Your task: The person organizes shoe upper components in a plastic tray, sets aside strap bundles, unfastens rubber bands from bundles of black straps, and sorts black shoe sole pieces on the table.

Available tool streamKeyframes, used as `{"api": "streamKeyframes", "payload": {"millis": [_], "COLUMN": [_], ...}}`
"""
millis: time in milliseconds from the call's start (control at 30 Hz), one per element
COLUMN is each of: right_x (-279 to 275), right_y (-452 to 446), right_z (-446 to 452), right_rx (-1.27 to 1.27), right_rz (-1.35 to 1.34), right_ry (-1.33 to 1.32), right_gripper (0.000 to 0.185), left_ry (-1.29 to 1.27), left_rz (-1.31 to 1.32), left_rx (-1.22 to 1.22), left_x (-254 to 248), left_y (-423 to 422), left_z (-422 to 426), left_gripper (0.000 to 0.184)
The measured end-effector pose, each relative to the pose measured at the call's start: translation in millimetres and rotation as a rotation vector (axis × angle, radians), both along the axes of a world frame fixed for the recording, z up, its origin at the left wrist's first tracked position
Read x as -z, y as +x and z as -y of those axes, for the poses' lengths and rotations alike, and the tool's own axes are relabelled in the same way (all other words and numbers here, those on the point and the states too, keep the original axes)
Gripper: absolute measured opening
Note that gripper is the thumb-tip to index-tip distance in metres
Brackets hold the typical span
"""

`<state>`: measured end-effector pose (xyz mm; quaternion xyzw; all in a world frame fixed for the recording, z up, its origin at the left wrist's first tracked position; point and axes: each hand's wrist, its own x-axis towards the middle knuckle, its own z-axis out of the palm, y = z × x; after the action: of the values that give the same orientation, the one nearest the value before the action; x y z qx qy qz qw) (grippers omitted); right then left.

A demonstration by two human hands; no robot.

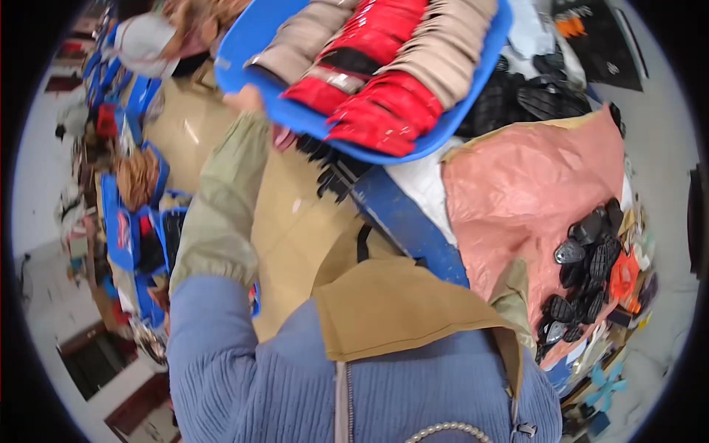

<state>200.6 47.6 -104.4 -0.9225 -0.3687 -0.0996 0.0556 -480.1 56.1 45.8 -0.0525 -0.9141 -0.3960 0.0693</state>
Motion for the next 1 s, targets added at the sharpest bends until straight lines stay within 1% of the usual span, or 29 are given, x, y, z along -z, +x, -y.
{"api": "streamKeyframes", "payload": {"millis": [33, 100, 167, 200, 267, 333, 367, 400, 433, 500, 533, 600, 667, 700, 733, 767, 833, 867, 900, 933, 1000], "right_x": [-11.6, -49.8, -97.2, -116.1, -171.4, -109.7, -82.0, -81.0, -84.4, -76.8, -69.0, -58.7, -42.2, -34.9, -27.8, -20.3, -11.2, -10.2, -19.1, -28.0, -58.0], "right_y": [7.1, 10.7, -12.7, -40.2, -155.5, -166.2, -190.4, -232.3, -273.5, -331.3, -355.3, -398.3, -432.8, -443.9, -450.5, -453.6, -455.7, -455.6, -456.4, -457.2, -452.8], "right_z": [5.1, 19.3, 31.9, 42.2, 59.3, 65.7, 72.1, 83.5, 89.0, 89.0, 90.8, 87.8, 82.2, 79.5, 76.5, 74.7, 73.9, 74.7, 74.3, 73.9, 70.4], "right_rx": [-0.047, -0.228, -0.398, -0.448, -0.430, -0.870, -0.488, -0.416, -0.411, -0.458, -0.433, -0.434, -0.399, -0.361, -0.312, -0.255, -0.166, -0.134, -0.120, -0.104, -0.052], "right_rz": [0.006, 0.025, 0.063, 0.088, 0.181, -0.813, -1.259, -1.437, -1.591, -1.565, -1.565, -1.524, -1.466, -1.440, -1.410, -1.384, -1.359, -1.369, -1.417, -1.463, -1.650], "right_ry": [0.025, 0.112, 0.162, 0.140, 0.009, -0.185, -0.230, -0.314, -0.428, -0.631, -0.576, -0.429, -0.317, -0.276, -0.243, -0.214, -0.171, -0.168, -0.200, -0.233, -0.377], "right_gripper": [0.034, 0.031, 0.028, 0.026, 0.023, 0.028, 0.028, 0.026, 0.036, 0.053, 0.067, 0.073, 0.070, 0.069, 0.068, 0.067, 0.065, 0.064, 0.062, 0.059, 0.049], "left_ry": [0.056, 0.173, 0.276, 0.332, 0.454, 0.571, 0.652, 0.740, 0.822, 1.155, 1.320, 0.868, 0.537, 0.369, 0.312, 0.315, 0.111, 0.151, 0.150, 0.092, -0.025], "left_rz": [0.015, 0.044, 0.061, 0.063, 0.118, 0.173, 0.230, 0.320, 0.416, 0.739, 0.896, 0.605, 0.516, 0.489, 0.610, 0.615, 0.972, 0.821, 0.822, 0.845, 0.887], "left_rx": [0.008, 0.009, 0.029, 0.038, 0.058, 0.107, 0.145, 0.199, 0.245, 0.442, 0.539, 0.578, 0.721, 0.753, 0.814, 0.819, 1.116, 1.078, 1.084, 1.115, 1.174], "left_x": [2.6, 6.3, 5.7, 7.4, 14.7, 17.4, 16.9, 15.8, 14.6, 2.9, 2.0, 51.5, 121.6, 140.4, 135.2, 134.8, 145.8, 174.6, 174.4, 172.7, 166.3], "left_y": [2.9, 9.9, 19.4, 17.1, 12.8, 12.9, 13.0, 11.0, 9.1, 13.2, 13.6, 2.0, -8.0, 2.6, 20.7, 34.8, 64.5, 88.4, 93.2, 96.6, 103.0], "left_z": [-3.7, -8.0, -17.3, -19.1, -18.5, -18.4, -12.6, -2.1, 8.4, 36.0, 41.5, 74.9, 118.7, 138.5, 154.1, 161.9, 168.9, 169.0, 164.4, 160.0, 153.3], "left_gripper": [0.035, 0.034, 0.034, 0.034, 0.034, 0.034, 0.034, 0.034, 0.034, 0.035, 0.036, 0.025, 0.020, 0.014, 0.015, 0.015, 0.026, 0.037, 0.037, 0.038, 0.039]}}
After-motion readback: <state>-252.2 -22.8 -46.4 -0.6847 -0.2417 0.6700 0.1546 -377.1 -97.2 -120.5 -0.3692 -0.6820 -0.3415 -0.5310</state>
